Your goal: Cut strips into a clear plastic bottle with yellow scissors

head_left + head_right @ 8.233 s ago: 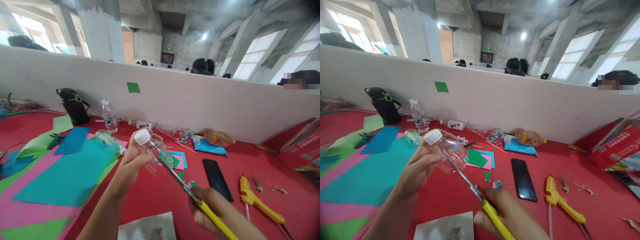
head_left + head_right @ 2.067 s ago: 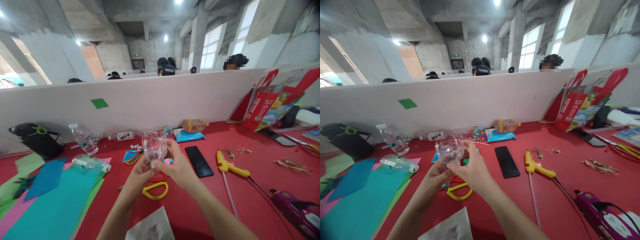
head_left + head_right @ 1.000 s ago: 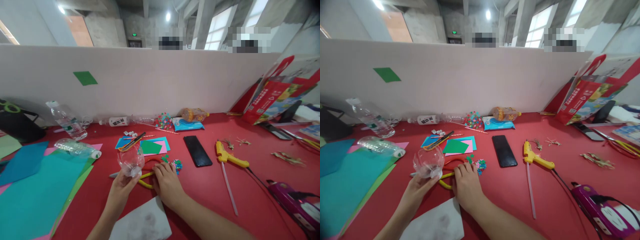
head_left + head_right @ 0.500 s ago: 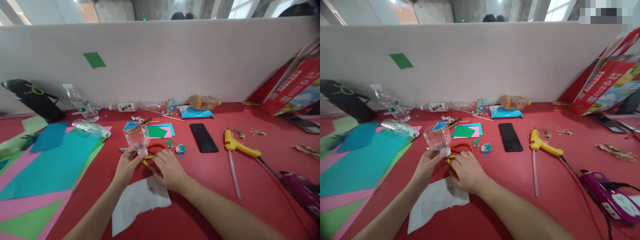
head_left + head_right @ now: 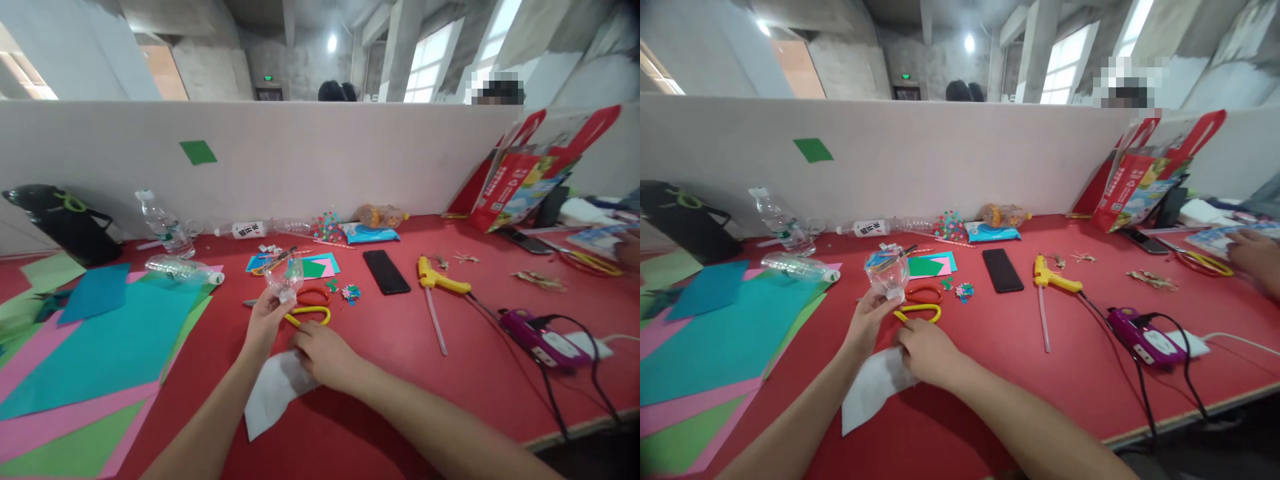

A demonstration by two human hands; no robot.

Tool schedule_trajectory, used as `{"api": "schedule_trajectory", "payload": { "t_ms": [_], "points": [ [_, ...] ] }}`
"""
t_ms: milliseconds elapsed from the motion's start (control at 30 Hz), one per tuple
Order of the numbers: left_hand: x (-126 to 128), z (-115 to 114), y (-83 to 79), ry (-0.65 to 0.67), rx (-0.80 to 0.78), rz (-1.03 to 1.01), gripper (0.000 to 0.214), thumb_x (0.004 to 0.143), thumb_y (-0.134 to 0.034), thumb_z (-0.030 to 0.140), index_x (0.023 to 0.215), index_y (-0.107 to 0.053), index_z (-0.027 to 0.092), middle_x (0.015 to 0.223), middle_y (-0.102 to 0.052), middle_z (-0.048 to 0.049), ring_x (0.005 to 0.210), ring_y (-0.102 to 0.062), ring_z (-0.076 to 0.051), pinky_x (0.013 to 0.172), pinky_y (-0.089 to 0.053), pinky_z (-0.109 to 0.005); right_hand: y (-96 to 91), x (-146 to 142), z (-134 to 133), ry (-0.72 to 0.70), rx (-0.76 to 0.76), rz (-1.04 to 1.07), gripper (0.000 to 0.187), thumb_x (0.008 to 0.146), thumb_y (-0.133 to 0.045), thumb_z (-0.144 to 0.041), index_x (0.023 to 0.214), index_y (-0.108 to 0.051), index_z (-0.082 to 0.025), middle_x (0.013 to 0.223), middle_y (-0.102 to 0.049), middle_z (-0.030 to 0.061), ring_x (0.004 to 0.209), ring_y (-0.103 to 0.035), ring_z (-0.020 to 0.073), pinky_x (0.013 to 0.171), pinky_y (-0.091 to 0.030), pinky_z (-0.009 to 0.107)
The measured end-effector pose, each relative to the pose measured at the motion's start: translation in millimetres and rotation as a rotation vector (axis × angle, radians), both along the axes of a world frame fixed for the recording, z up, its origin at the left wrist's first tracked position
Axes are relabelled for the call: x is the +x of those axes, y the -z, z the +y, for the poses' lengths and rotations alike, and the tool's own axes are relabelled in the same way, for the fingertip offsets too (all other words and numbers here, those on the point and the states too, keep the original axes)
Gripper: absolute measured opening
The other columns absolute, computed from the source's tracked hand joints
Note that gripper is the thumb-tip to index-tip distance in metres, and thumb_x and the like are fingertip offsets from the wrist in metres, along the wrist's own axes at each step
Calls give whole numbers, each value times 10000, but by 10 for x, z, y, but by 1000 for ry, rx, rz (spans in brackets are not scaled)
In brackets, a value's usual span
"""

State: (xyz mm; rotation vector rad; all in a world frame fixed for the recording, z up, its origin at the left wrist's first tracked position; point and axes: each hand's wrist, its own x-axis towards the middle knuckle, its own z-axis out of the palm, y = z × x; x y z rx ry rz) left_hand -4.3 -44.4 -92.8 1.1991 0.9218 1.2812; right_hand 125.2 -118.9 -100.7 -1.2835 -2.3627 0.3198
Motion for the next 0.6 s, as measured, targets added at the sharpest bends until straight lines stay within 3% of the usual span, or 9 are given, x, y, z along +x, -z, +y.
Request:
{"api": "schedule_trajectory", "payload": {
  "t_ms": [133, 300, 400, 500, 600],
  "points": [
    [33, -54, -66, 20, 27, 10, 293, 588, -789, 246, 851, -675, 183, 783, -690, 2, 754, -611, -165, 723, -468, -279, 14, 84, -18, 17, -77, 99, 253, 803, -556, -34, 1020, -620, -146, 999, -656, 69, 841, -621, 182, 703, -482, 255],
    [24, -56, -101, 46, 60, 43, 330, 567, -800, 255, 867, -691, 172, 762, -691, -4, 715, -605, -170, 696, -478, -289, 5, 174, -91, -40, -103, 153, 253, 773, -686, -165, 1022, -648, -139, 1035, -668, 114, 1028, -587, 286, 892, -451, 385],
    [19, -18, -83, 32, 68, 45, 317, 577, -788, 279, 861, -691, 176, 761, -689, -2, 693, -603, -159, 678, -482, -283, 6, 149, -133, -111, -155, 199, 318, 735, -682, -82, 1046, -654, -142, 1084, -670, 117, 1071, -579, 290, 944, -426, 393],
    [0, 10, -111, 7, 56, 39, 295, 556, -789, 288, 809, -686, 176, 704, -672, 6, 629, -589, -144, 635, -476, -274, 4, 132, -138, -142, -264, 287, 329, 771, -597, -27, 1072, -641, -153, 1063, -692, 76, 958, -643, 226, 825, -490, 302],
    [-59, 42, -214, -35, 49, 4, 300, 550, -782, 300, 808, -676, 189, 702, -665, 16, 609, -585, -132, 621, -479, -268, -18, 223, -111, -155, -381, 375, 306, 857, -608, -161, 1162, -594, -165, 1044, -703, 40, 866, -674, 179, 691, -512, 230]
  ]
}}
